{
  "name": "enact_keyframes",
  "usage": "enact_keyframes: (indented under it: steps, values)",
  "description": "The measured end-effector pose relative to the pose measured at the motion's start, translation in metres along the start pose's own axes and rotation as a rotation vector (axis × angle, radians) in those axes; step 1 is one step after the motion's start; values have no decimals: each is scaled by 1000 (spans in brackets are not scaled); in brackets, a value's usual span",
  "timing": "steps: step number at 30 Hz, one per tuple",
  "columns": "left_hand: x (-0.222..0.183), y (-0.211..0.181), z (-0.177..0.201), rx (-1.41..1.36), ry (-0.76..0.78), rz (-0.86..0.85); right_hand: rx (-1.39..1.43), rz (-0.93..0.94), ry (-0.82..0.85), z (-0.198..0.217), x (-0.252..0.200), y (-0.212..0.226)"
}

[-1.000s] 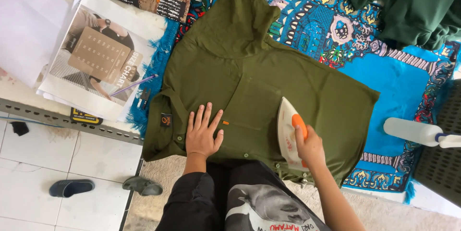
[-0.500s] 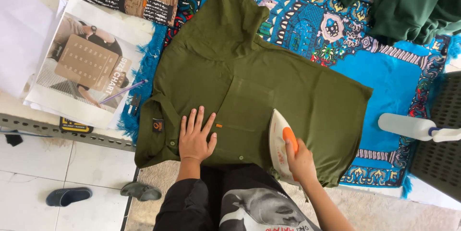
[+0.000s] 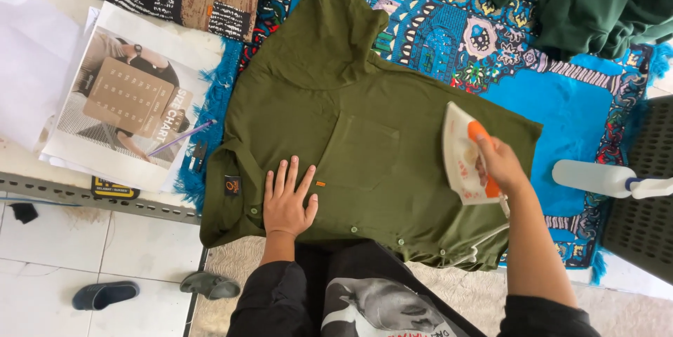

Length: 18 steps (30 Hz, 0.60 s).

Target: Ironing a green shirt on a patterned mat using a steam iron and a spray bottle.

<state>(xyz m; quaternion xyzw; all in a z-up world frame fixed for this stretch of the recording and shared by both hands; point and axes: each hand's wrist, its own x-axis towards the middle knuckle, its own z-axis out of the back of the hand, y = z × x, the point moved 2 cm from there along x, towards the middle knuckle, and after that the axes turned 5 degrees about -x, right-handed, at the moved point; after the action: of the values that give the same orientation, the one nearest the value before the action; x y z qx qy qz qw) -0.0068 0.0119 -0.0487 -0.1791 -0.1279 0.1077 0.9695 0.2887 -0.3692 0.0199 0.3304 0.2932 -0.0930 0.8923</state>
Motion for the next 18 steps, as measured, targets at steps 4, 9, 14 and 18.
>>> enact_keyframes:
  steps: [4,9,14,18]
  values:
    - [1,0,1,-7,-3,15,-99,-23,210,-53,-64,-18]
    - [0,0,-2,-13,11,28,-183,-74,122,-91,-114,15]
    - [0,-1,1,-8,-5,18,-216,-25,-102,-58,-47,70]
    - [3,-2,4,1,-15,-6,-109,-26,-175,-34,-3,92]
